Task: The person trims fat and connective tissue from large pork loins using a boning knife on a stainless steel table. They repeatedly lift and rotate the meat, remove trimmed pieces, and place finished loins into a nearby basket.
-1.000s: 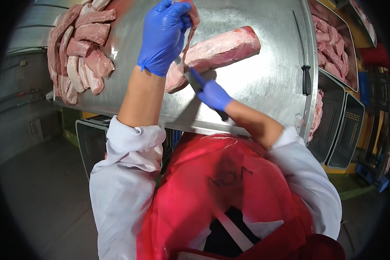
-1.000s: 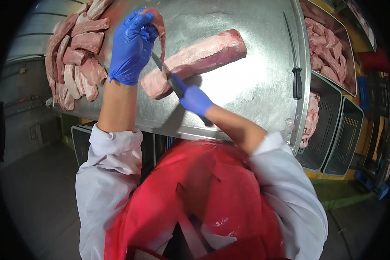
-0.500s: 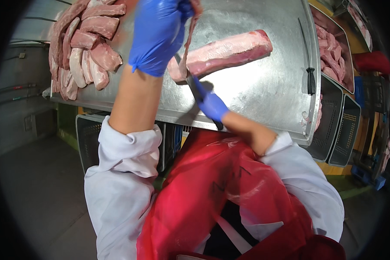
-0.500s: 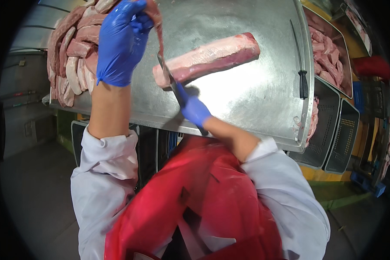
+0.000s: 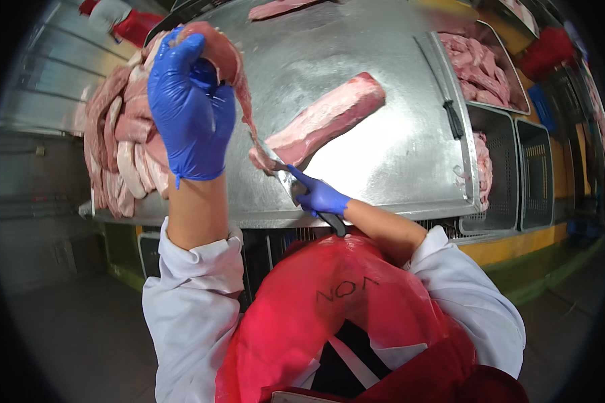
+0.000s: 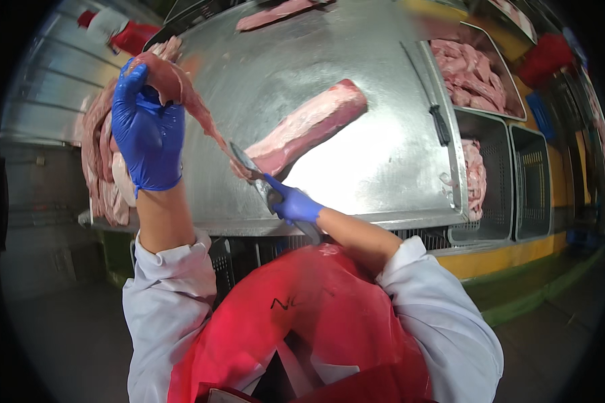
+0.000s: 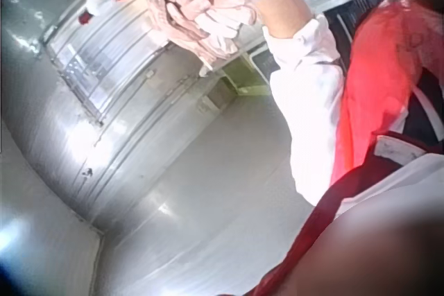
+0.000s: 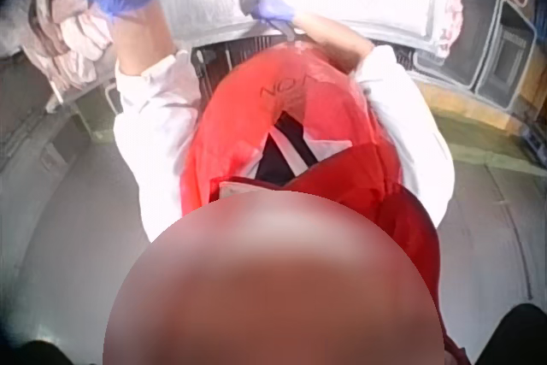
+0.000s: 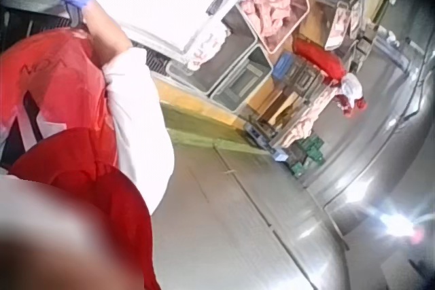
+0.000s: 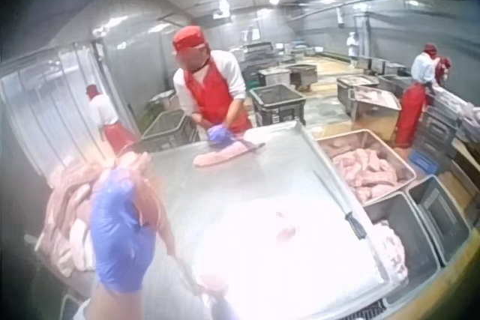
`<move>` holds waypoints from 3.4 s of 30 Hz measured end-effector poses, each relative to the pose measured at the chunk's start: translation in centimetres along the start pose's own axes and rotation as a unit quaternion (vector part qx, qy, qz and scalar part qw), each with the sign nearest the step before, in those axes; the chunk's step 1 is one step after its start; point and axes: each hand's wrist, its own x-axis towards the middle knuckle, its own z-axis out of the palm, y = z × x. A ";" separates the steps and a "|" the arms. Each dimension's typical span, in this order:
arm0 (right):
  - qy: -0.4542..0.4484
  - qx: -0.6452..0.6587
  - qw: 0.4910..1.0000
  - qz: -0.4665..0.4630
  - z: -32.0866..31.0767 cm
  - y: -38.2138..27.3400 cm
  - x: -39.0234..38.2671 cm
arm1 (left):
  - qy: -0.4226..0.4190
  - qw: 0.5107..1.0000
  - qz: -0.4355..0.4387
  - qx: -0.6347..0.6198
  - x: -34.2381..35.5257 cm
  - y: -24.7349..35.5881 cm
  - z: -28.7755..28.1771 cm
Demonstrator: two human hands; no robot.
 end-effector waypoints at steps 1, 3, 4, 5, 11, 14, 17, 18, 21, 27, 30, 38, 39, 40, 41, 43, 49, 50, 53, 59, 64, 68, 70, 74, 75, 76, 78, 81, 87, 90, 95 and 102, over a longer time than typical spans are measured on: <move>-0.013 0.035 0.999 -0.020 -1.0 -0.5 0.1 | -0.014 1.000 -0.011 0.016 0.1 -0.9 1.6; -0.056 0.097 0.992 -0.061 -2.2 -2.1 2.1 | -0.030 0.999 -0.018 0.006 -0.1 -2.6 4.9; -0.065 0.125 0.989 -0.035 -2.4 -2.8 3.0 | -0.087 0.995 -0.041 -0.025 0.4 -3.6 6.0; -0.076 0.123 0.989 -0.033 -2.8 -2.5 4.7 | -0.149 0.985 -0.067 -0.056 1.0 -4.8 7.4; -0.181 0.037 0.977 -0.101 -6.9 -4.4 -1.1 | -0.500 0.819 0.219 0.178 2.8 -8.0 23.6; -0.093 0.068 0.989 -0.095 -8.9 -3.6 -1.4 | -0.535 0.811 0.088 0.220 -0.6 -8.8 31.5; 0.186 0.044 0.973 -0.132 -16.7 -0.3 -2.0 | -0.530 0.786 0.129 0.291 3.7 -14.6 25.3; 0.270 -0.013 0.946 -0.177 -20.0 2.8 -0.9 | -0.513 0.756 0.200 0.353 5.2 -16.0 21.2; 0.410 -0.247 0.873 -0.095 -25.7 3.2 0.6 | -0.383 0.727 0.034 0.569 7.6 -21.5 3.9; 0.384 -0.210 0.897 0.060 -22.3 4.4 -2.1 | -0.269 0.677 0.038 0.684 -3.4 -30.2 -16.0; 0.392 -0.136 0.909 -0.028 -18.8 7.7 -4.5 | -0.230 0.707 0.066 0.666 -4.9 -31.3 -17.2; 0.384 -0.010 0.923 0.006 -16.5 4.0 -1.9 | -0.256 0.714 0.054 0.649 -4.2 -30.4 -15.9; 0.371 0.024 0.928 -0.003 -15.3 4.6 -2.6 | -0.253 0.713 0.053 0.651 -4.4 -30.4 -15.9; 0.381 0.018 0.924 -0.003 -15.5 4.8 -2.3 | -0.266 0.705 0.040 0.656 -4.4 -30.2 -16.0; 0.390 0.014 0.921 -0.006 -16.9 4.2 -1.2 | -0.269 0.705 0.038 0.655 -4.5 -29.8 -16.3; 0.387 0.047 0.921 -0.015 -19.8 3.1 0.7 | -0.264 0.717 0.032 0.645 -4.3 -30.2 -16.6; 0.296 -0.003 0.955 -0.020 -12.1 9.3 -10.9 | -0.232 0.731 0.040 0.640 -3.3 -31.2 -15.9; 0.283 -0.025 0.959 -0.016 -12.4 11.1 -13.0 | -0.221 0.726 0.029 0.651 -3.2 -31.4 -15.4; 0.384 -0.047 0.910 -0.149 -17.6 13.9 -15.0 | -0.257 0.732 0.072 0.627 -2.2 -33.5 -10.3; 0.498 0.094 0.855 -0.110 -25.1 8.9 -12.2 | -0.311 0.650 -0.078 0.689 -2.0 -38.4 -0.8; 0.453 0.037 0.879 -0.145 -23.9 6.3 -6.5 | -0.227 0.703 -0.178 0.651 0.4 -37.4 -5.0; 0.401 -0.200 0.890 -0.086 -25.7 2.6 -0.8 | -0.229 0.716 -0.149 0.643 -0.3 -37.8 -5.7; 0.386 -0.253 0.884 -0.071 -25.3 2.5 -0.9 | -0.222 0.724 -0.132 0.640 -0.6 -38.0 -5.4; 0.257 -0.206 0.944 -0.017 -20.3 8.8 -8.9 | -0.222 0.705 -0.105 0.665 0.0 -37.9 -6.8; 0.275 -0.210 0.938 -0.025 -20.3 9.2 -8.8 | -0.215 0.724 -0.126 0.643 0.0 -37.4 -6.2; 0.292 -0.214 0.931 -0.034 -20.6 9.5 -8.5 | -0.207 0.742 -0.147 0.620 0.2 -36.9 -5.7; 0.308 -0.222 0.925 -0.012 -21.5 7.7 -6.5 | -0.210 0.747 -0.168 0.608 -0.5 -36.0 -5.5; 0.325 -0.221 0.919 -0.018 -25.1 3.0 0.1 | -0.223 0.734 -0.153 0.622 -0.1 -36.2 -5.2; 0.329 -0.150 0.922 -0.138 -19.4 8.6 -6.2 | -0.200 0.775 -0.194 0.568 1.4 -36.1 -7.1; 0.337 -0.191 0.919 -0.072 -22.1 6.1 -2.9 | -0.215 0.780 -0.210 0.549 1.4 -36.9 -6.4; 0.317 -0.154 0.935 -0.042 -22.7 3.9 0.2 | -0.197 0.783 -0.206 0.553 2.3 -36.0 -5.5; 0.220 -0.099 0.970 0.012 -22.6 2.2 -3.0 | -0.182 0.811 -0.259 0.493 4.0 -35.1 -4.0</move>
